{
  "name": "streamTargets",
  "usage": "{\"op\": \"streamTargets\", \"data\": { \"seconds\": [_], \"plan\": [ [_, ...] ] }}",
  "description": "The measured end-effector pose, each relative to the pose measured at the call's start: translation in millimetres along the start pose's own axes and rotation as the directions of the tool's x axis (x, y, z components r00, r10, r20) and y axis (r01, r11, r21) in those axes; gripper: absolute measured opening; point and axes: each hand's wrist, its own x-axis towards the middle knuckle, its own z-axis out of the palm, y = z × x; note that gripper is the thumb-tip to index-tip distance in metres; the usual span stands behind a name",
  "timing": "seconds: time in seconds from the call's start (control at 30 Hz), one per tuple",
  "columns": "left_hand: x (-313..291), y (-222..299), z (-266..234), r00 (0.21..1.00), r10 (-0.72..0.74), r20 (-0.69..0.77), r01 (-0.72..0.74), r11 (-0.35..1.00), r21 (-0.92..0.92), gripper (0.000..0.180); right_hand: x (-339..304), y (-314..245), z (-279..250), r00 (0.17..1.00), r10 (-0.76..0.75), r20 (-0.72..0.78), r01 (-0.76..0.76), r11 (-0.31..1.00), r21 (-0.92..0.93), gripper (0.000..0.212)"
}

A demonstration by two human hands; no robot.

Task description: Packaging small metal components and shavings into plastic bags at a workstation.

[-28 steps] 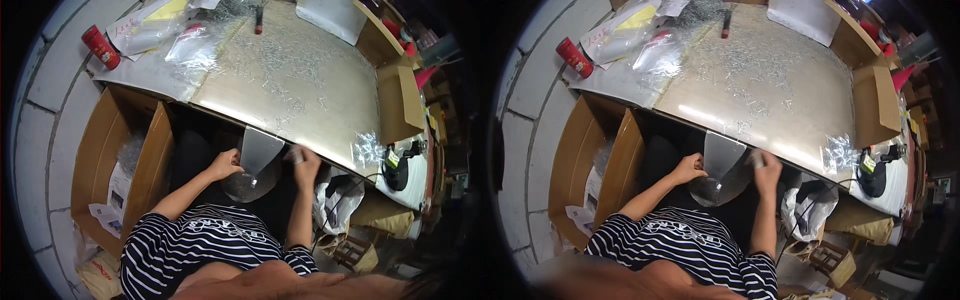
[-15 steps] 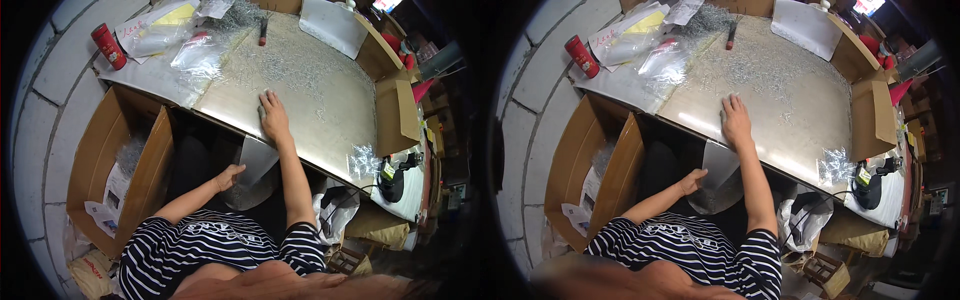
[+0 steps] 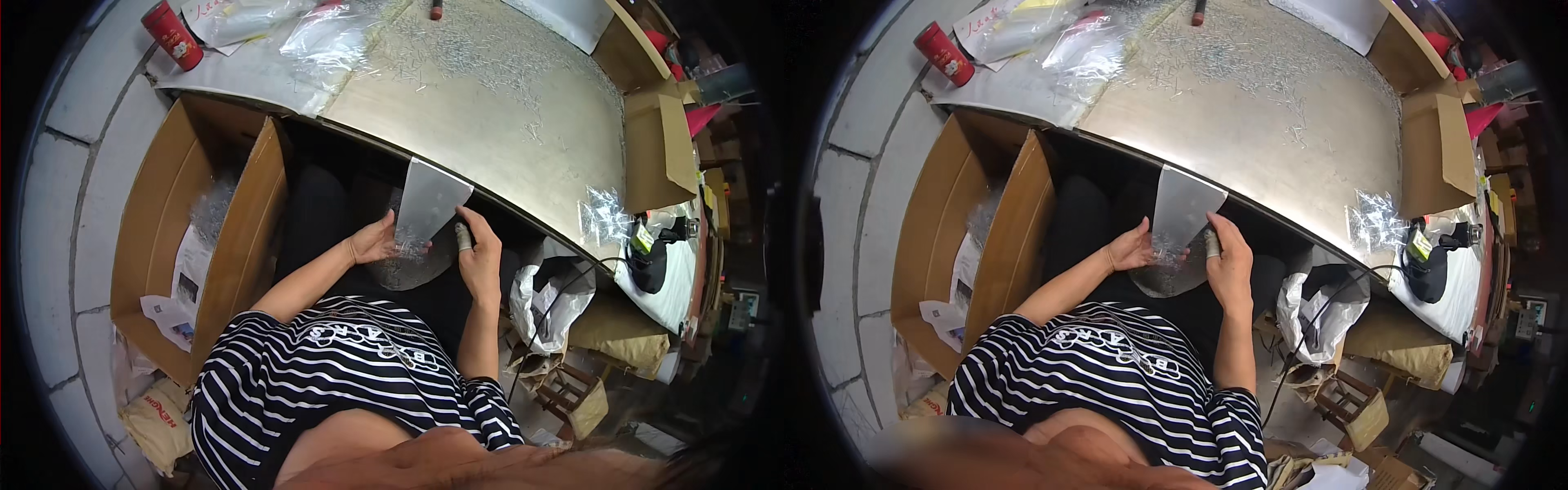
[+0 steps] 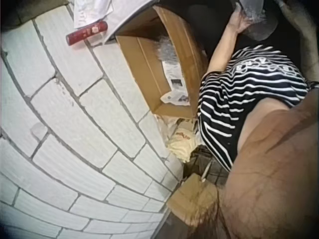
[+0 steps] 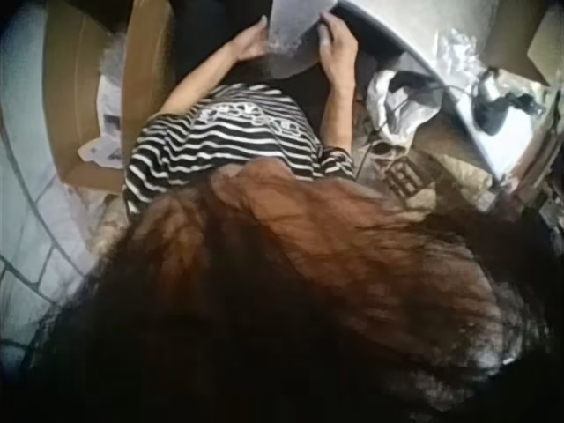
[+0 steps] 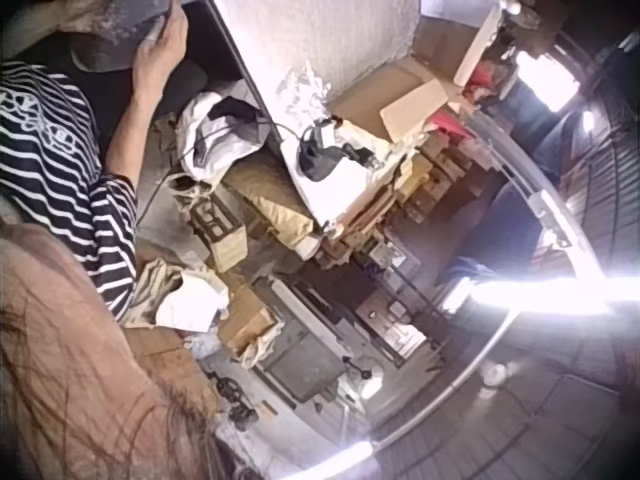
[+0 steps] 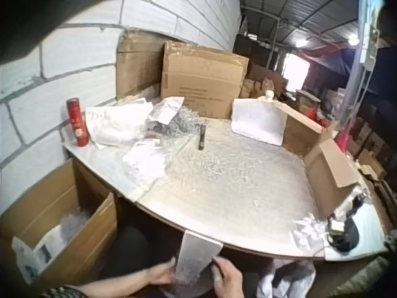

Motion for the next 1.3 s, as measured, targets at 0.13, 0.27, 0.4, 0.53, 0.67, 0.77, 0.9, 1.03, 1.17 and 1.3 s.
{"op": "streamTargets", "data": {
  "seconds": [0.13, 0.27, 0.4, 0.53, 0.67, 0.77, 0.9, 1.03, 1.17, 1.3],
  "plan": [
    [-9, -8, -11, 1.000, 0.005, 0.006, -0.006, 0.988, 0.153, 0.060, -21, 11, 15, 0.997, 0.059, 0.040, -0.064, 0.991, 0.121, 0.038],
    [-10, -13, -16, 0.988, 0.003, -0.155, 0.054, 0.931, 0.360, 0.048, -31, 27, 49, 0.977, -0.094, 0.190, 0.084, 0.995, 0.061, 0.043],
    [-17, -21, -19, 0.948, 0.012, -0.317, 0.180, 0.803, 0.568, 0.030, -24, 12, 54, 0.869, 0.082, 0.488, -0.056, 0.996, -0.067, 0.033],
    [-24, -18, 4, 0.908, -0.078, -0.412, 0.245, 0.896, 0.371, 0.034, -21, 24, 48, 0.961, 0.048, 0.271, -0.061, 0.997, 0.040, 0.029],
    [-27, -8, -8, 0.962, 0.054, -0.266, 0.102, 0.836, 0.539, 0.041, -18, 36, 40, 0.952, 0.139, 0.274, -0.206, 0.950, 0.233, 0.030],
    [-20, 7, 18, 0.965, 0.021, -0.263, 0.113, 0.868, 0.484, 0.047, -18, 42, 34, 0.948, 0.130, 0.289, -0.206, 0.946, 0.250, 0.030],
    [-6, 13, 44, 0.981, -0.003, -0.196, 0.096, 0.878, 0.468, 0.051, -15, 55, 35, 0.892, 0.208, 0.402, -0.292, 0.943, 0.160, 0.022],
    [-11, 28, 52, 0.989, 0.037, -0.145, 0.013, 0.944, 0.330, 0.060, -1, 49, 17, 0.954, 0.130, 0.270, -0.200, 0.947, 0.250, 0.012],
    [-29, 38, 25, 0.975, 0.160, -0.152, -0.107, 0.944, 0.311, 0.056, 26, 61, -69, 0.983, 0.146, -0.115, -0.107, 0.951, 0.291, 0.013],
    [-32, 38, 22, 0.975, 0.132, -0.180, -0.051, 0.917, 0.397, 0.046, 48, 135, -140, 0.777, -0.056, -0.627, -0.160, 0.946, -0.283, 0.008]
  ]
}}
